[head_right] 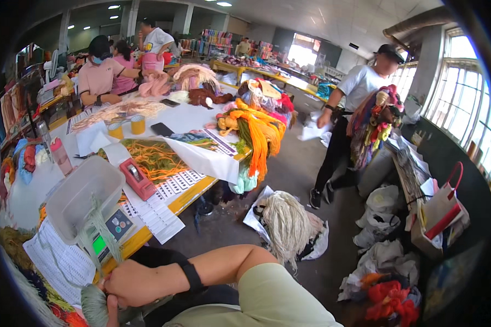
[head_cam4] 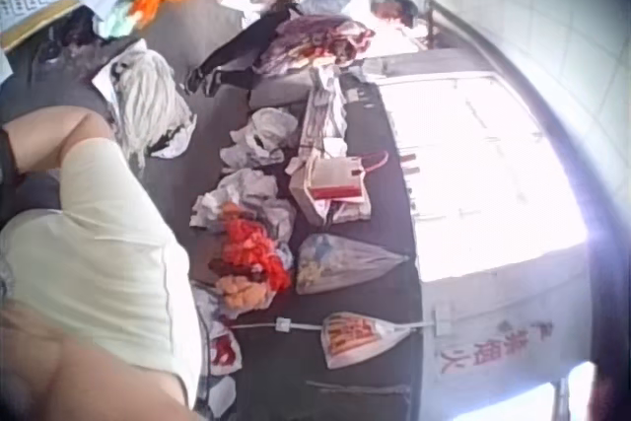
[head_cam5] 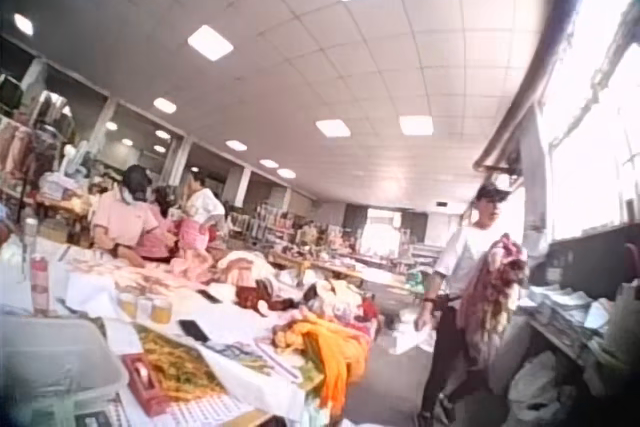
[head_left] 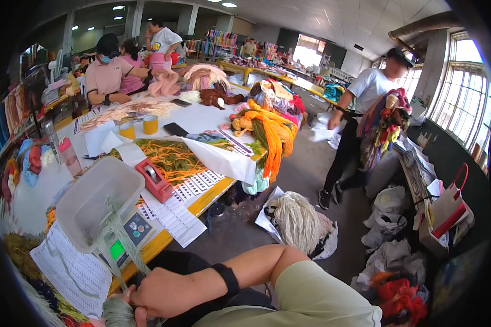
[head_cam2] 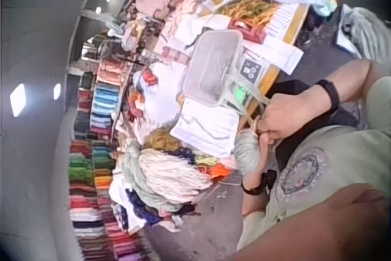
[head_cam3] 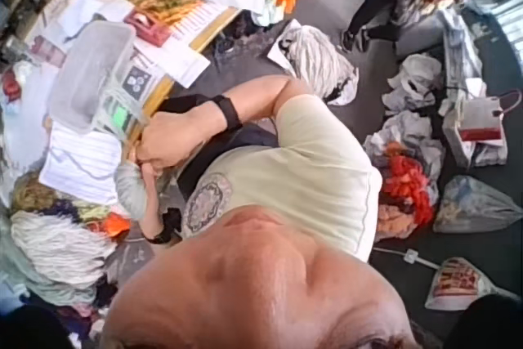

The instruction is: The person gathers a bundle of green yarn, weighs it on a digital scale, and wraps a small white tag around the bundle. They repeat this process, weighing additional bundles and applying tags to each one.

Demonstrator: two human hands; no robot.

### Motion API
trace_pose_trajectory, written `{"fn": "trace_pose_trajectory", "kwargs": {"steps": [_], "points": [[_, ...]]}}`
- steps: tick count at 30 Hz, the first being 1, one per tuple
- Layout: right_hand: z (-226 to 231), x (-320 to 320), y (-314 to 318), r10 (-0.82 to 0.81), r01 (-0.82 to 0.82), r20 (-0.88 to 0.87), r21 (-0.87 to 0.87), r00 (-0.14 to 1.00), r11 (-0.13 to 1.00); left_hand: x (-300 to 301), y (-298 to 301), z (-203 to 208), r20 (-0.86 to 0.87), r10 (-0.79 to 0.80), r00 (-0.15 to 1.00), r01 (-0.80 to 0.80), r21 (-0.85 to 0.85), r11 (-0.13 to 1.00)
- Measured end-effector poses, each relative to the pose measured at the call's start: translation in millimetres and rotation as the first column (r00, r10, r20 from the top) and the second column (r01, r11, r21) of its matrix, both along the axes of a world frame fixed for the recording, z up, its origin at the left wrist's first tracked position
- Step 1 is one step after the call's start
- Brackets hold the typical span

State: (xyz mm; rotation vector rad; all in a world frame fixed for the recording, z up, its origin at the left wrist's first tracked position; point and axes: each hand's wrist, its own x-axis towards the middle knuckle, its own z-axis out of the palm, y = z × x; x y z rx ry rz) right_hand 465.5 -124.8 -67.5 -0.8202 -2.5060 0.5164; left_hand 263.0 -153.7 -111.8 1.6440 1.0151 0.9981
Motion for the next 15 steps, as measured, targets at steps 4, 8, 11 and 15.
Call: {"fn": "trace_pose_trajectory", "kwargs": {"steps": [4,8,11,15], "points": [[-13,33,19,-0.040,0.032,-0.058,-0.136,0.998,0.990,13,-13,0,0.046,0.124,0.991,-0.126,0.029,0.992],[-46,78,35,-0.218,0.151,-0.364,-0.205,0.906,0.967,22,-11,19,0.099,0.192,0.976,-0.200,0.073,0.977],[-72,117,62,-0.377,0.359,-0.235,-0.116,0.896,0.926,17,-17,17,0.078,0.269,0.960,-0.273,0.037,0.961],[-77,157,102,-0.429,0.431,-0.036,0.089,0.902,0.898,14,-22,16,0.068,0.245,0.967,-0.243,-0.032,0.970]]}}
